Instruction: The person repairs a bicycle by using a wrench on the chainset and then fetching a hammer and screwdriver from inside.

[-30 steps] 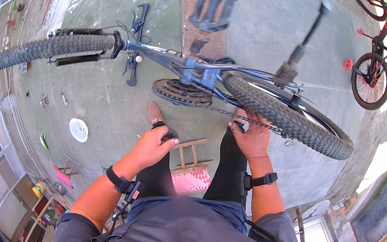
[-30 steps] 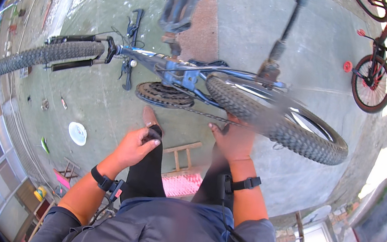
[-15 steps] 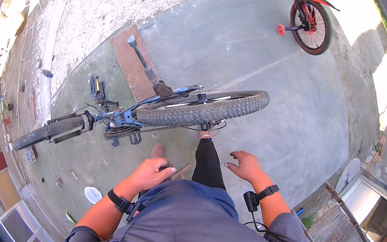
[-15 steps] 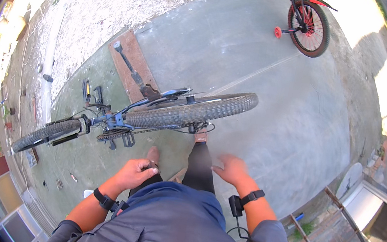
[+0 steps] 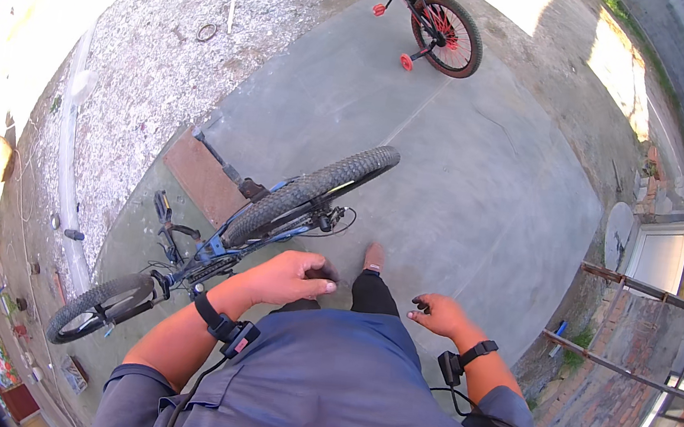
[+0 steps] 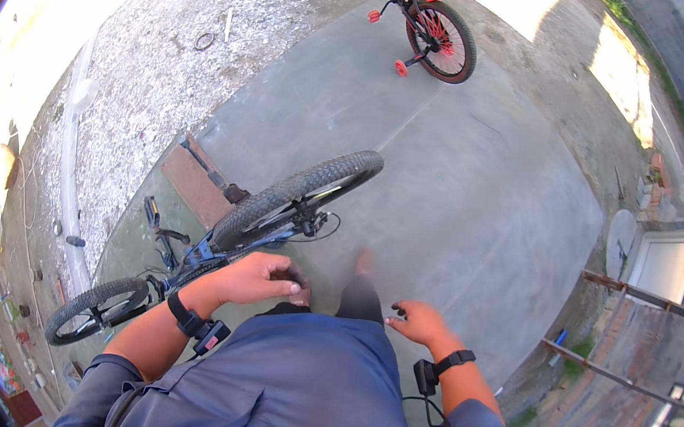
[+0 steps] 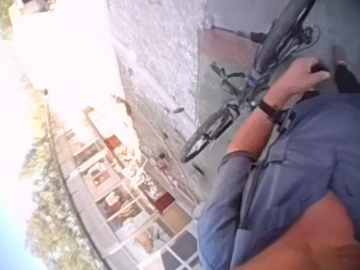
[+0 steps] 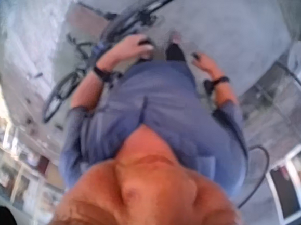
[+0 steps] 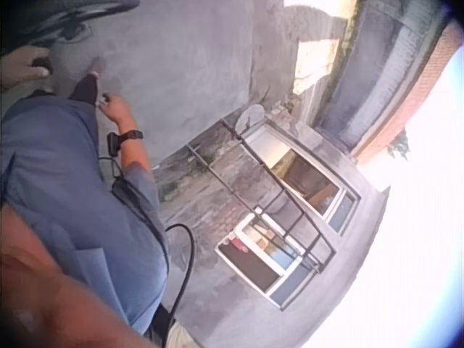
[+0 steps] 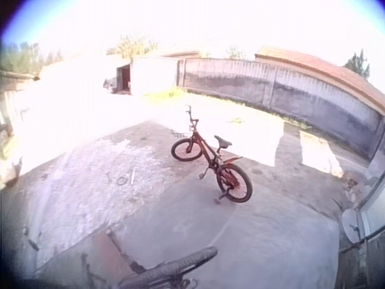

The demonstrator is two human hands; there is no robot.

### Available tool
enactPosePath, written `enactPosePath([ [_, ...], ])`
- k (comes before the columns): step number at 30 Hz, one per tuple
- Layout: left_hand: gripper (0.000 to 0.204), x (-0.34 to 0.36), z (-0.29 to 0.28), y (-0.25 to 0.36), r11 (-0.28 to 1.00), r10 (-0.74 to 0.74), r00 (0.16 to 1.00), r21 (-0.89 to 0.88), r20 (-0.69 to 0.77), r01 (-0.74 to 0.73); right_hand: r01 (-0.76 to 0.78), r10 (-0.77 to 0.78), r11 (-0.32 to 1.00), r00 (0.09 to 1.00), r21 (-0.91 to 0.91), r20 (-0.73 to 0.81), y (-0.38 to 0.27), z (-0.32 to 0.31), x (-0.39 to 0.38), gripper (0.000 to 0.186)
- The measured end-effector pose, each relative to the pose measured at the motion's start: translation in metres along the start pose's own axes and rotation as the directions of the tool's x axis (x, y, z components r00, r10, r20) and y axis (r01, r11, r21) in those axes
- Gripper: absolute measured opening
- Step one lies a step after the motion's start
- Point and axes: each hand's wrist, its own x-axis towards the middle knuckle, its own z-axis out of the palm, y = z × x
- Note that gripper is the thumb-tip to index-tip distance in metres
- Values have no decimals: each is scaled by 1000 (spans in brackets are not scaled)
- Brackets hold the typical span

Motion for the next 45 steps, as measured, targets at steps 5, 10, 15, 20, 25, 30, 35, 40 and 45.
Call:
enactPosePath([
  [5,32,73,93,152,873,303,716,119,629,-474,-6,1,999,996,-54,-88,38,-62,2,50],
  [10,25,144,242,221,711,492,262,-209,831,-671,35,-35,999,964,-2,-263,106,-133,0,48],
  [15,25,209,325,245,750,443,197,-242,875,-615,-65,83,995,957,74,-277,182,-196,-27,49],
  [20,31,261,379,282,640,499,246,-161,831,-752,-167,201,977,931,135,-305,271,-221,-53,50],
  [25,34,296,400,308,539,552,168,-195,817,-820,-161,190,980,938,120,-291,291,-263,-45,49],
  [30,27,336,367,335,658,429,151,-194,891,-728,-23,59,993,949,117,-310,299,-313,-13,46],
  [35,30,385,345,354,665,450,84,-271,889,-696,-114,137,989,939,90,-316,304,-413,0,41],
  [40,43,430,295,401,576,524,-17,-369,852,-730,-76,72,997,917,6,-392,277,-548,38,38],
  [45,42,479,234,458,588,611,-6,-459,792,-666,3,-59,991,910,-134,-411,230,-657,100,35],
])
